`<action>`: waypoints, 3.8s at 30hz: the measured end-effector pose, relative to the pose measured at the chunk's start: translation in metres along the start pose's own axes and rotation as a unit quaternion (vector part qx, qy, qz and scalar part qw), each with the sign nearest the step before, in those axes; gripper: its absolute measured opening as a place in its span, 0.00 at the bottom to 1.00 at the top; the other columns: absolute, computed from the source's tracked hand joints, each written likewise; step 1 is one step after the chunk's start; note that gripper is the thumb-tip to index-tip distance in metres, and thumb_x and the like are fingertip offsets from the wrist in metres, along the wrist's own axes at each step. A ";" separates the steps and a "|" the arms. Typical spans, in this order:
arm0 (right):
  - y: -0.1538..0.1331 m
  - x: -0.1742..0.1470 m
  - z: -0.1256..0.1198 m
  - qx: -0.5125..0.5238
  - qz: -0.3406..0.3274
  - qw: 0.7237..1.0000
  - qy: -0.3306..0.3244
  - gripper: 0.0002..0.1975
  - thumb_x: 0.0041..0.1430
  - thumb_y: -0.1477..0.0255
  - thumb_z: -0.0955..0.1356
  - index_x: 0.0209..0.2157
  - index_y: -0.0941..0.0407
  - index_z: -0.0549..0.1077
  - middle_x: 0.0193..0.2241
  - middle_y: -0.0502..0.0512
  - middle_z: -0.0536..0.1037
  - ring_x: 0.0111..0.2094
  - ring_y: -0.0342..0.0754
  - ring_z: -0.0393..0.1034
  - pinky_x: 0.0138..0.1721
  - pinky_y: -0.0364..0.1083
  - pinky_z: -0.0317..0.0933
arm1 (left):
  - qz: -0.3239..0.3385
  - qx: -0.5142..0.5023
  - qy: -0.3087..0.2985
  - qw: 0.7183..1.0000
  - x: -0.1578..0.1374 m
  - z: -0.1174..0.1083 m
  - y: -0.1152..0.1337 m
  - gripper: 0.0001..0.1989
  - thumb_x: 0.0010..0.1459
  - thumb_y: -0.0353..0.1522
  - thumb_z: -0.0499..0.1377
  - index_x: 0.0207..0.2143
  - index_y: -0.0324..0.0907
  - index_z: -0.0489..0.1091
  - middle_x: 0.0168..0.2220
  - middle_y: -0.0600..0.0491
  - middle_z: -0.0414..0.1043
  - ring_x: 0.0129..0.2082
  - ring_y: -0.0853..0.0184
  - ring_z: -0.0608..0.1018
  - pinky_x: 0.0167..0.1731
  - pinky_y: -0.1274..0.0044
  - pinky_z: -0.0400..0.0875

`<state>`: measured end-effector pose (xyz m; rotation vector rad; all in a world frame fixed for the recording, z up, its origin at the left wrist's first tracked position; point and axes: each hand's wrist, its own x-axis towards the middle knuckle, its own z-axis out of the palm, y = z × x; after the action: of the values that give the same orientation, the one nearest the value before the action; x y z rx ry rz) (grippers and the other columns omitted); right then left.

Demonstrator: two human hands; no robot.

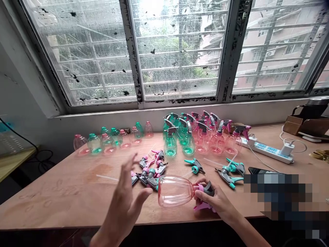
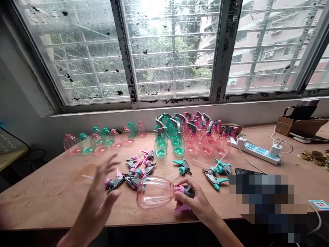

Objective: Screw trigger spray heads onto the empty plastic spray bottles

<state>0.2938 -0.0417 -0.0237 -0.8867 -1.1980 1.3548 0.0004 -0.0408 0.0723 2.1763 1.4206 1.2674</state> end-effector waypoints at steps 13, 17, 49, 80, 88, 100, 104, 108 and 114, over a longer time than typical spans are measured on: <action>-0.003 -0.002 -0.002 -0.018 -0.014 1.000 0.006 0.18 0.58 0.58 0.75 0.39 0.55 0.70 0.25 0.49 0.81 0.26 0.48 0.79 0.32 0.45 0.74 | -0.101 -0.271 -0.174 0.941 -0.026 0.068 -0.033 0.47 0.57 0.47 0.66 0.72 0.50 0.47 0.71 0.44 0.54 0.70 0.44 0.56 0.67 0.59 0.56; -0.001 -0.002 -0.004 -0.005 -0.002 1.000 -0.003 0.18 0.58 0.58 0.75 0.39 0.55 0.70 0.26 0.49 0.81 0.26 0.49 0.79 0.32 0.47 0.75 | -0.107 -0.334 -0.207 0.913 -0.030 0.065 -0.037 0.47 0.59 0.40 0.68 0.72 0.60 0.42 0.74 0.50 0.45 0.71 0.49 0.54 0.66 0.61 0.58; -0.001 0.000 -0.002 -0.006 0.010 1.000 -0.002 0.19 0.57 0.58 0.76 0.39 0.57 0.70 0.26 0.49 0.80 0.25 0.47 0.77 0.30 0.46 0.72 | -0.136 -0.377 -0.254 0.880 -0.021 0.061 -0.034 0.59 0.52 0.35 0.73 0.72 0.58 0.33 0.61 0.45 0.68 0.58 0.53 0.73 0.62 0.63 0.63; -0.004 -0.005 0.001 -0.019 0.013 1.000 -0.014 0.19 0.56 0.58 0.76 0.38 0.56 0.71 0.26 0.49 0.81 0.26 0.47 0.78 0.30 0.46 0.73 | -0.135 -0.366 -0.245 0.888 -0.020 0.064 -0.032 0.58 0.47 0.30 0.75 0.72 0.58 0.44 0.72 0.45 0.48 0.68 0.46 0.60 0.56 0.67 0.73; -0.005 -0.005 0.000 -0.019 0.016 1.000 -0.016 0.18 0.56 0.59 0.77 0.39 0.56 0.71 0.26 0.49 0.81 0.27 0.46 0.78 0.31 0.45 0.74 | -0.174 -0.410 -0.231 0.865 -0.020 0.065 -0.036 0.56 0.47 0.25 0.74 0.70 0.58 0.49 0.45 0.52 0.70 0.36 0.70 0.72 0.37 0.78 0.75; 0.000 -0.003 -0.003 -0.018 0.020 0.999 -0.021 0.18 0.57 0.59 0.76 0.40 0.56 0.71 0.27 0.50 0.81 0.28 0.48 0.78 0.33 0.47 0.75 | -0.157 -0.406 -0.243 0.867 -0.017 0.068 -0.037 0.52 0.42 0.31 0.77 0.67 0.52 0.57 0.58 0.44 0.68 0.52 0.54 0.75 0.49 0.66 0.76; -0.001 -0.004 -0.003 -0.012 0.013 1.000 -0.016 0.18 0.57 0.59 0.76 0.39 0.55 0.70 0.26 0.49 0.81 0.27 0.46 0.78 0.32 0.45 0.73 | -0.163 -0.397 -0.237 0.872 -0.016 0.070 -0.038 0.56 0.39 0.31 0.78 0.68 0.54 0.56 0.53 0.47 0.71 0.47 0.57 0.76 0.51 0.66 0.72; -0.002 -0.004 -0.004 -0.011 0.009 1.000 -0.018 0.18 0.58 0.60 0.76 0.39 0.55 0.70 0.26 0.49 0.81 0.27 0.46 0.78 0.32 0.44 0.72 | -0.177 -0.363 -0.220 0.888 -0.015 0.068 -0.033 0.55 0.39 0.28 0.78 0.67 0.55 0.58 0.42 0.53 0.69 0.36 0.67 0.72 0.40 0.76 0.72; 0.000 -0.004 -0.004 -0.008 0.004 1.000 -0.006 0.18 0.58 0.60 0.76 0.40 0.55 0.70 0.26 0.49 0.82 0.27 0.47 0.78 0.32 0.45 0.72 | -0.190 -0.356 -0.233 0.885 -0.016 0.064 -0.025 0.52 0.46 0.27 0.74 0.69 0.55 0.53 0.41 0.54 0.70 0.25 0.76 0.63 0.29 0.82 0.68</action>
<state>0.2983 -0.0446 -0.0251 -0.8968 -1.2166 1.3608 0.0316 -0.0267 0.0110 1.4670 0.9129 0.8459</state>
